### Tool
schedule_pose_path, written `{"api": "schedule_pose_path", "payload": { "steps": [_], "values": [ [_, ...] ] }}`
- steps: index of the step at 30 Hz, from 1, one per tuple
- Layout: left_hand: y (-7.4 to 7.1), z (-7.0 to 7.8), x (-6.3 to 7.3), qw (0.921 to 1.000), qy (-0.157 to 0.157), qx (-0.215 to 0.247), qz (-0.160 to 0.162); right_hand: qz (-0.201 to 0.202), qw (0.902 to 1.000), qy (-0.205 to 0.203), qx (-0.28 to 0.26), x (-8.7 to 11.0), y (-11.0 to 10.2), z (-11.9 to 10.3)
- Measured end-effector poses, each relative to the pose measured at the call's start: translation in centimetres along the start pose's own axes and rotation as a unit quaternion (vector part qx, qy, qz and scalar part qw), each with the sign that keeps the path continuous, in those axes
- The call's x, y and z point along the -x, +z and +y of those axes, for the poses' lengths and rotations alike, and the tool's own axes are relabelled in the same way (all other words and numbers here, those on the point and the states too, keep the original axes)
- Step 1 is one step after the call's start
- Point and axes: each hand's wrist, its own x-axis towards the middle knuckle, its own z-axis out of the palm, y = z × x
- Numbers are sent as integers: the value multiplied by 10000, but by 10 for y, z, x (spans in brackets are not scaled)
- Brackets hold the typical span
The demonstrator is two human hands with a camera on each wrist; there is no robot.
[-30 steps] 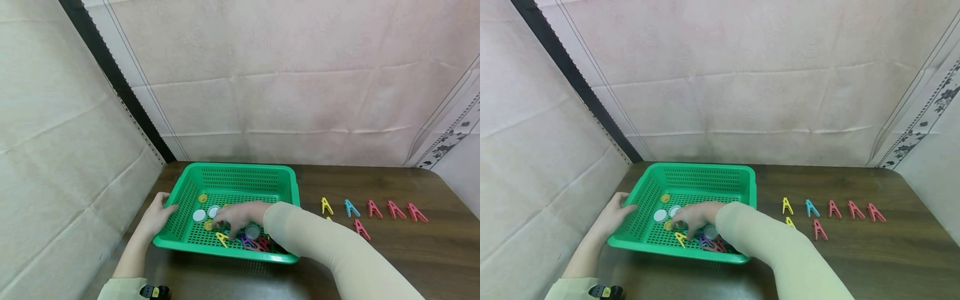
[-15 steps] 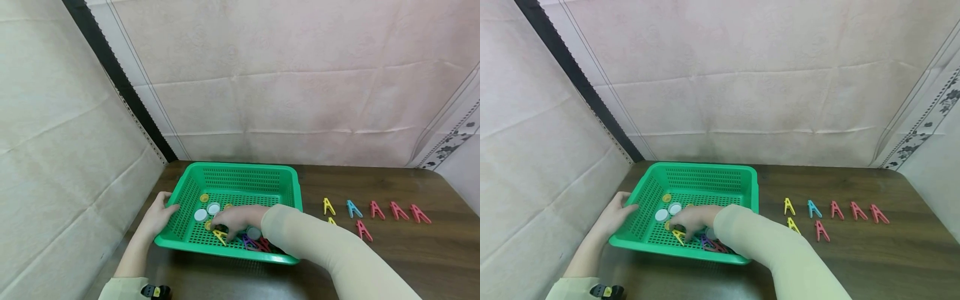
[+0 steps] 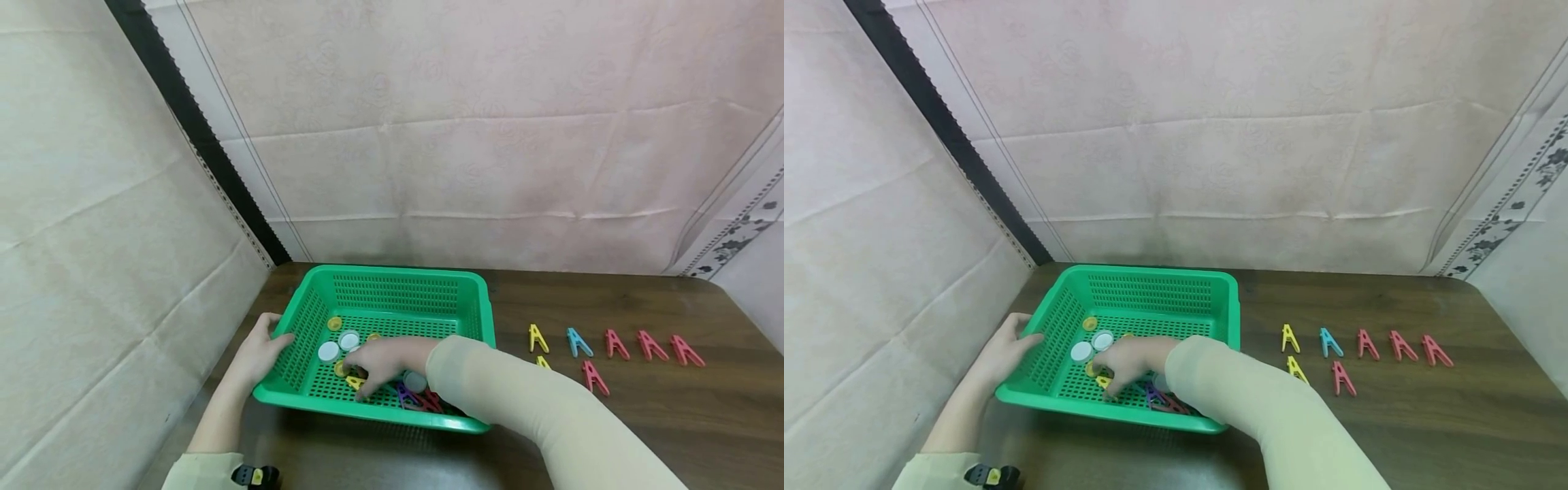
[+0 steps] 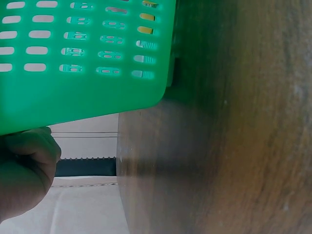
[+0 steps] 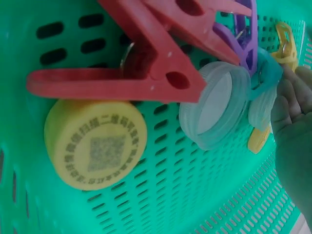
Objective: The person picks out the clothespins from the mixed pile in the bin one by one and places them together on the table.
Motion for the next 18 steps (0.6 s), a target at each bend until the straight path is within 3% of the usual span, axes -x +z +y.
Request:
{"api": "schedule_pose_path", "payload": {
  "steps": [8,18],
  "values": [
    [-1,-1,-1,10000,1,-31,-10,123,9981,-266,544,-6,6,-6],
    [0,-1,-3,10000,25,-93,-16,130,9995,-215,198,-6,5,-6]
  ]
}}
